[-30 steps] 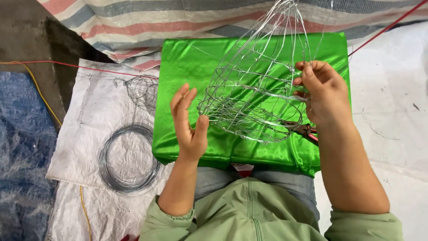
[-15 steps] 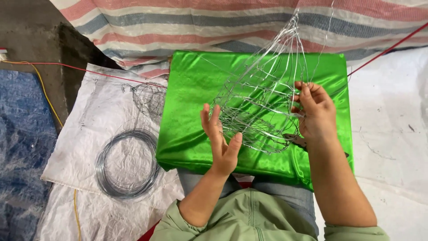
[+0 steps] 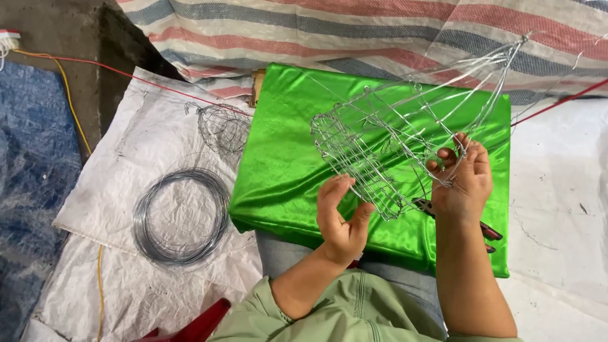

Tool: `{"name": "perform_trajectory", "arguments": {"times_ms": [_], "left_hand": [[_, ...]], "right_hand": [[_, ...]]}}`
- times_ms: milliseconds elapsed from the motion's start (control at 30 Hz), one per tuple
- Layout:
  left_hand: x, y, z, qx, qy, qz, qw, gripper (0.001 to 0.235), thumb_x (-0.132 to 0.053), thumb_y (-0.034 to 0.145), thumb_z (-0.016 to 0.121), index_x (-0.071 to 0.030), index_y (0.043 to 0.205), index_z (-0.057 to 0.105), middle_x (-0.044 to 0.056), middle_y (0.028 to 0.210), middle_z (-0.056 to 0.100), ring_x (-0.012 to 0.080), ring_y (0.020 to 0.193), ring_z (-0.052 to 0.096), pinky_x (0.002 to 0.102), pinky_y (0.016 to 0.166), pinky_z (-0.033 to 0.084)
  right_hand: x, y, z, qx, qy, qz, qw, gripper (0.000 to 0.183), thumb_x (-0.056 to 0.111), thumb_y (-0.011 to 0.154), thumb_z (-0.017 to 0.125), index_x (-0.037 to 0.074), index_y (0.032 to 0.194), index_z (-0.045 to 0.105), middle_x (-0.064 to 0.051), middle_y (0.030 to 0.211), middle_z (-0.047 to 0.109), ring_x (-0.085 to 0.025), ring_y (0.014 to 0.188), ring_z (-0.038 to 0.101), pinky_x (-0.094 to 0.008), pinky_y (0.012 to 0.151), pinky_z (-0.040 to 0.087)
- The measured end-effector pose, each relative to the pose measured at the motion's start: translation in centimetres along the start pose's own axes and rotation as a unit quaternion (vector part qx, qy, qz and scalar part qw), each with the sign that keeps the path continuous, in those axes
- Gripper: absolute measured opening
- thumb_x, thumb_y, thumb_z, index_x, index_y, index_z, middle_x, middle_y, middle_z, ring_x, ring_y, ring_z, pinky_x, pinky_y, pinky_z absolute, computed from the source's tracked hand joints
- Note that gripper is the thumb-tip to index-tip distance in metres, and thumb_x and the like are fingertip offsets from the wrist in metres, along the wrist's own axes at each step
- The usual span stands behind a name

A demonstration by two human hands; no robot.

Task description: The person is constructing a wire frame by weaving and twisting thin metal wires together, using pliers to secure and cut the connections.

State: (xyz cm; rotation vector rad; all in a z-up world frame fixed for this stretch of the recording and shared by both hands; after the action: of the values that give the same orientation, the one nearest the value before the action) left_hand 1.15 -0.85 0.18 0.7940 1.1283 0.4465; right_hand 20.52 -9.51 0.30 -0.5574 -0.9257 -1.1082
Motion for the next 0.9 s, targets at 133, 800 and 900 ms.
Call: {"name": "perform_trajectory", "arguments": {"times_ms": [133, 800, 900], "left_hand": [[-0.4, 0.3, 0.0, -0.01, -0.024, -0.018, 1.0, 0.057, -0.005, 0.083, 0.083, 0.011, 0.13, 0.055, 0.023, 0.115, 0.065, 0.0425, 0.109, 0.067, 0.059, 0.101, 0.053], [-0.3, 1.2, -0.4, 0.082, -0.088, -0.143, 0.982, 0.03, -0.016, 0.097, 0.071, -0.012, 0.116, 0.049, 0.009, 0.115, 0.062, 0.0212, 0.106, 0.067, 0.038, 0.104, 0.052], [-0.3, 0.9, -0.1, 0.082, -0.054, -0.11, 0.989, 0.029, -0.019, 0.098, 0.07, -0.01, 0.114, 0.048, 0.008, 0.106, 0.066, 0.0218, 0.107, 0.065, 0.04, 0.107, 0.049]], "right_hand": [[-0.6, -0.3, 0.0, -0.004, 0.005, 0.003, 1.0, 0.018, 0.032, 0.11, 0.057, 0.016, 0.118, 0.051, 0.0, 0.129, 0.069, -0.011, 0.088, 0.068, -0.026, 0.073, 0.058], [-1.1, -1.2, -0.9, -0.031, 0.045, 0.002, 0.998, 0.016, 0.028, 0.109, 0.059, 0.015, 0.117, 0.055, 0.0, 0.126, 0.064, -0.012, 0.095, 0.059, -0.028, 0.072, 0.054], [-1.1, -1.4, -0.7, -0.037, 0.051, -0.003, 0.998, 0.015, 0.025, 0.108, 0.06, 0.014, 0.117, 0.055, -0.003, 0.125, 0.066, -0.011, 0.091, 0.06, -0.025, 0.066, 0.053]]}}
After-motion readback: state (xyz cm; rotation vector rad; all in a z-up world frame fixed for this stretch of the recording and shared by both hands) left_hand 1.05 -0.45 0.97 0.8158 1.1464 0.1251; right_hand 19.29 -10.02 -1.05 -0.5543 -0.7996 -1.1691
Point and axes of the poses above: each hand's wrist, its own y-axis towards the middle knuckle, its own z-axis out of the palm, x = y × z, the point moved 2 cm from there along y, towards the middle knuckle
